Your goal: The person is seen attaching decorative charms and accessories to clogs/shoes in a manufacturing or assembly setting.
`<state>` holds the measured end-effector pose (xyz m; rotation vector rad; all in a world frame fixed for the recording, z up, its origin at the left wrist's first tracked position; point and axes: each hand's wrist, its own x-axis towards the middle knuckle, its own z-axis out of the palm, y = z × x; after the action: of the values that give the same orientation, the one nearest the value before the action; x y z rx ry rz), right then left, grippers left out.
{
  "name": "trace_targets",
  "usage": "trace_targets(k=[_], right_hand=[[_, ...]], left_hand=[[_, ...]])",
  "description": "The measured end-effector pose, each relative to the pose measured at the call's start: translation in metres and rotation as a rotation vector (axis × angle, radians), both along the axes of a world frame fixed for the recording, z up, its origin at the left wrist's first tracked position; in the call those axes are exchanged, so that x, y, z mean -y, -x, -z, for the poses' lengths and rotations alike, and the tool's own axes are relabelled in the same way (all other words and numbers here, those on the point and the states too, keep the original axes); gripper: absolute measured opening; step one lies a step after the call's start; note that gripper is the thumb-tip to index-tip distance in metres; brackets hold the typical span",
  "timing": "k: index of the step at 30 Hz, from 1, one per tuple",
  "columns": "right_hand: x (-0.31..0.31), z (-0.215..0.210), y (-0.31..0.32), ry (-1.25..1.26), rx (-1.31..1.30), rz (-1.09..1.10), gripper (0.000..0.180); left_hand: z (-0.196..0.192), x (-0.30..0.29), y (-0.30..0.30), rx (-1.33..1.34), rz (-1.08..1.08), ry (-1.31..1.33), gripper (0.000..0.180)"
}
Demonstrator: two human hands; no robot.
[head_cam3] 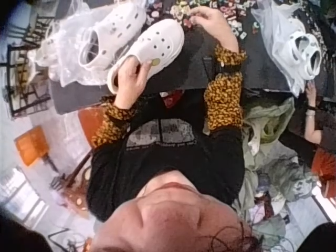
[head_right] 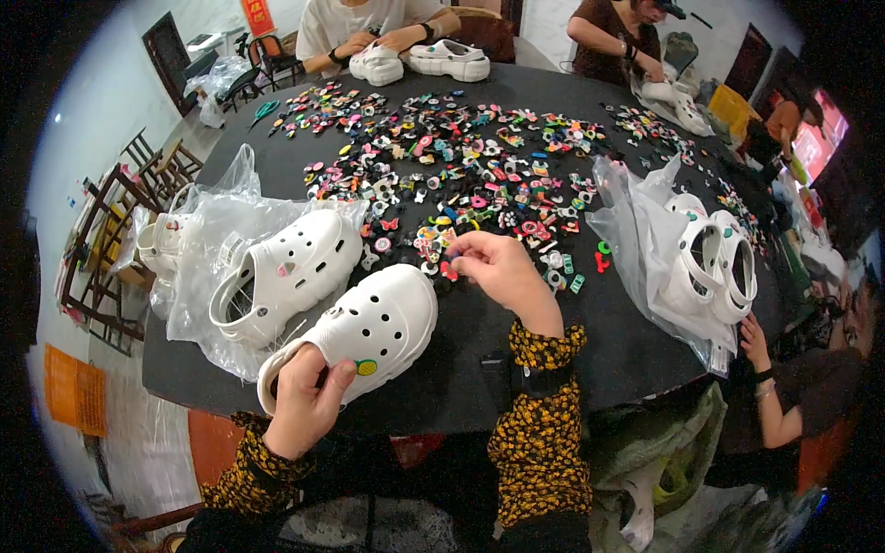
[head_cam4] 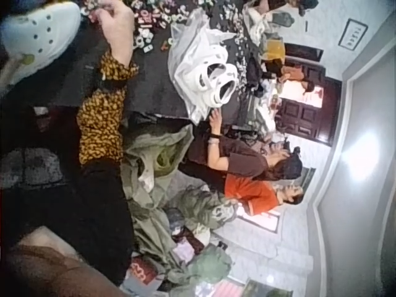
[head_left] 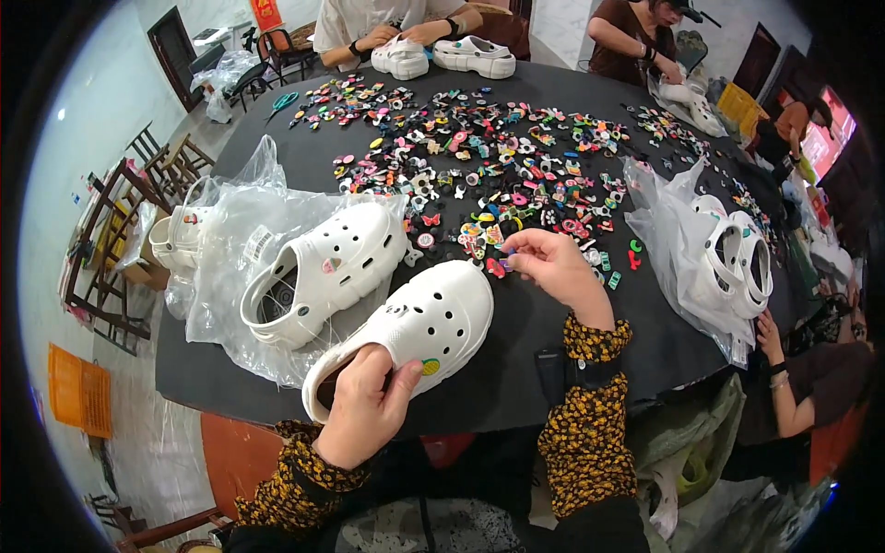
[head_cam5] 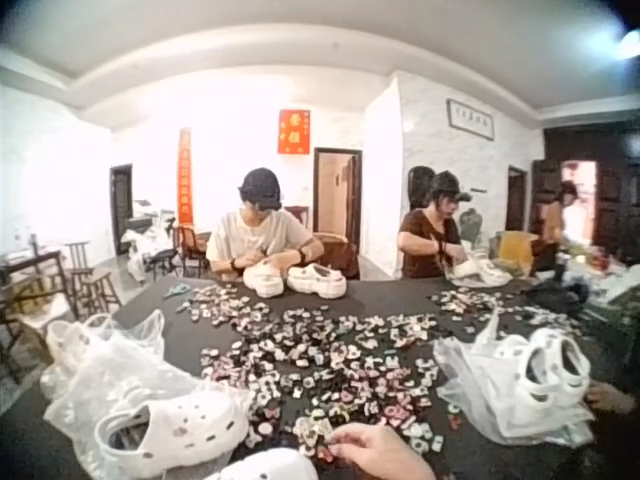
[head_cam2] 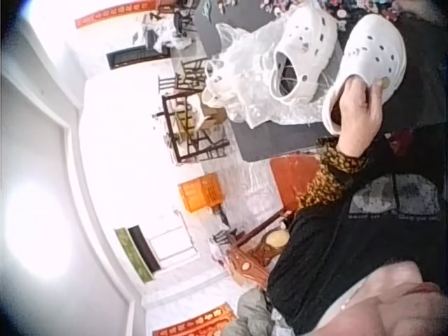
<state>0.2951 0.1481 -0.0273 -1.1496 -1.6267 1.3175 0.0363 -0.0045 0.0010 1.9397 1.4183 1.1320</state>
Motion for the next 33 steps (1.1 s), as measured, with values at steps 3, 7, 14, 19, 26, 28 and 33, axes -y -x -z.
trace_targets(k=[3, 7, 14, 19, 26, 28, 33], right_hand=[[0.017, -0.026, 0.009, 0.015, -0.137, -0.101, 0.013], [0.035, -0.037, 0.026, 0.111, -0.302, -0.222, 0.021], [0.044, -0.022, 0.058, -0.319, -0.016, -0.21, 0.014], [0.044, -0.022, 0.056, -0.634, 0.177, -0.102, 0.017], [0.044, -0.023, 0.055, -0.673, 0.165, -0.179, 0.018], [0.042, -0.018, 0.055, -0.663, 0.139, -0.142, 0.019], [0.041, -0.02, 0.053, -0.415, 0.028, -0.11, 0.016]], left_hand=[[0.0, -0.002, 0.002, -0.009, -0.017, -0.023, 0.019], [-0.004, -0.007, 0.002, 0.045, -0.021, 0.014, 0.02], [0.002, -0.018, 0.009, 0.102, -0.01, 0.046, 0.021], [0.0, -0.019, 0.008, 0.112, -0.003, 0.061, 0.021], [0.002, -0.02, 0.011, 0.129, -0.023, 0.107, 0.02], [0.003, -0.02, 0.011, 0.128, -0.02, 0.095, 0.02], [0.002, -0.02, 0.011, 0.136, -0.015, 0.088, 0.02]])
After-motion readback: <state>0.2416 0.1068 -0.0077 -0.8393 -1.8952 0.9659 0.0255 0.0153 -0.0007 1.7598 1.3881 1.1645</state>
